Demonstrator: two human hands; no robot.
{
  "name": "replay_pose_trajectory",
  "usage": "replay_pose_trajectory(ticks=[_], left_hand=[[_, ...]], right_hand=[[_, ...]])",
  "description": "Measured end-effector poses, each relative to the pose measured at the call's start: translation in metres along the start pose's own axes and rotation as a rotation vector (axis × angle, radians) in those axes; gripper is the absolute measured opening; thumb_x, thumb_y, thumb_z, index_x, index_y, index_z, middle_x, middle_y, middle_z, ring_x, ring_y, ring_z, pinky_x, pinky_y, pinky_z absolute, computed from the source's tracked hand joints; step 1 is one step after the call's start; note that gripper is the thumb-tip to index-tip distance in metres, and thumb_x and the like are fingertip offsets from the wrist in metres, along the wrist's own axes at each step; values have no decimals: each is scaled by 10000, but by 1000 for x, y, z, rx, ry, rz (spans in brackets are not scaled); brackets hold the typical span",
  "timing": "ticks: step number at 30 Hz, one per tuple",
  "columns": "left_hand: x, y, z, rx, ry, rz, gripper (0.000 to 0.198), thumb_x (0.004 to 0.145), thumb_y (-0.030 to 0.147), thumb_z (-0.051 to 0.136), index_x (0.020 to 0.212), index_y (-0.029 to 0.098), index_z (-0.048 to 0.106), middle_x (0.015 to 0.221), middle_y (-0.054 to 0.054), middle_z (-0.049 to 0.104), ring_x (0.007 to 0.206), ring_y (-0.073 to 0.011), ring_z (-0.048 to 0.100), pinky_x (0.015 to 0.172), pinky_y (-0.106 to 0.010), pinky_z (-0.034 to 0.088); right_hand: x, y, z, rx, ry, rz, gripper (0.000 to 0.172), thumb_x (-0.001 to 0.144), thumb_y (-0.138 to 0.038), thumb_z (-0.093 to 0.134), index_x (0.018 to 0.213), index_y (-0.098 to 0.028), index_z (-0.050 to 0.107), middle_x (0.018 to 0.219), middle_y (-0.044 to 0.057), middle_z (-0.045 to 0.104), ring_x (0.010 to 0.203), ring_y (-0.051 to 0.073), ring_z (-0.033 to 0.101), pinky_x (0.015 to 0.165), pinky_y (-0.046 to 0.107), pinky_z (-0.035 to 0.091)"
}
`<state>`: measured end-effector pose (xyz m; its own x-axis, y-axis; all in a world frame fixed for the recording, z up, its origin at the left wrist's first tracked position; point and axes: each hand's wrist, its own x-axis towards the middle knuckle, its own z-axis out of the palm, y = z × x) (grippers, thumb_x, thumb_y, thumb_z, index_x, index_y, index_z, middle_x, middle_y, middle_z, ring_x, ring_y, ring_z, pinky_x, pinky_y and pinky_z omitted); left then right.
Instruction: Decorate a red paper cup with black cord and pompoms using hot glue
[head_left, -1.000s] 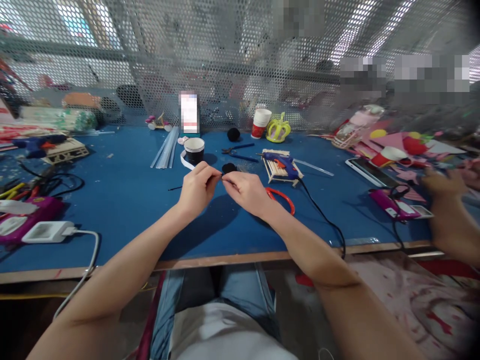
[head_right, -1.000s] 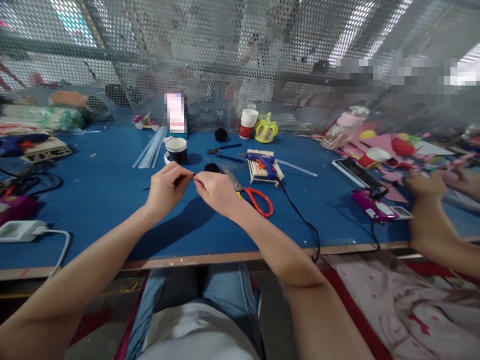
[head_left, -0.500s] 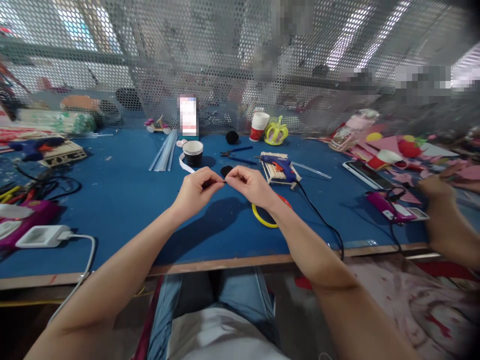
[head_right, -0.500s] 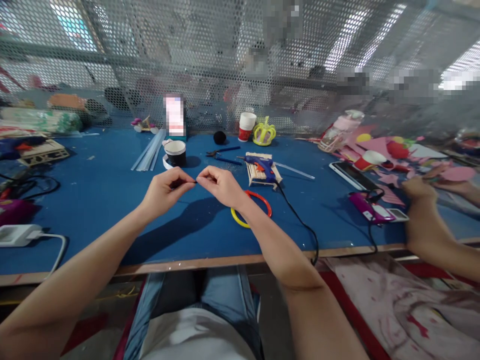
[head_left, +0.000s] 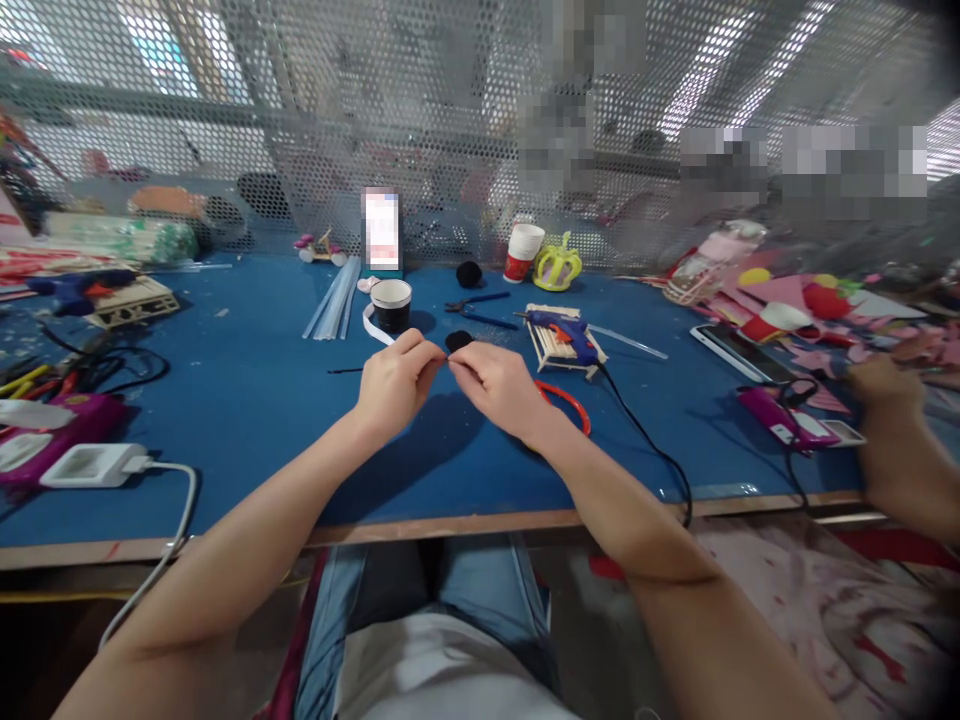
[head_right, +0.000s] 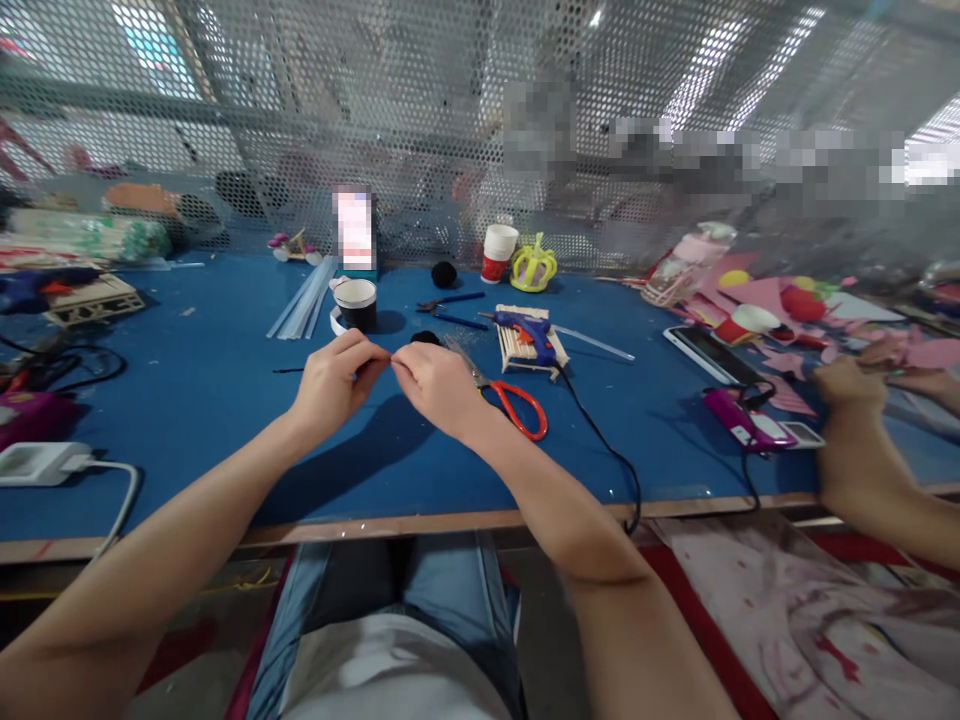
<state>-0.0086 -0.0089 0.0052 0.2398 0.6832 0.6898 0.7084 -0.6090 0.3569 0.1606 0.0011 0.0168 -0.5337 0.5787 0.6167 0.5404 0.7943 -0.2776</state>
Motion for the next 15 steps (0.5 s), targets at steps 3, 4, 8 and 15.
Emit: replay_pose_trajectory(ticks=[3,4,8,15], left_hand=[[0,0,-1,4,-81,37,214,872,237,471,797,167,659,761,-38,582,643,-116,526,570,-223,364],[1,-1,-2,-20,-100,48,204,866,227,479,784,167,656,755,-37,583,654,-118,533,579,-223,370],[3,-1,-5,-188,-117,52,124,824,181,540,766,158,647,729,-27,587,660,-110,540,603,-219,391],[3,0,-4,-395,-8,-166,102,795,253,595,792,160,636,705,-13,586,619,-101,522,569,-228,395]], right_hand=[[2,7,-6,33,6,22,189,899,-209,440,814,-150,598,797,63,634,750,147,557,710,262,399],[2,9,-7,68,0,40,185,897,-217,451,808,-152,599,787,53,629,737,138,551,700,256,395],[3,14,-9,281,-70,196,206,879,-300,494,793,-149,602,691,2,569,615,96,470,586,226,353],[2,10,-3,509,-136,318,216,849,-346,516,771,-150,561,636,-33,476,569,78,383,532,217,303]])
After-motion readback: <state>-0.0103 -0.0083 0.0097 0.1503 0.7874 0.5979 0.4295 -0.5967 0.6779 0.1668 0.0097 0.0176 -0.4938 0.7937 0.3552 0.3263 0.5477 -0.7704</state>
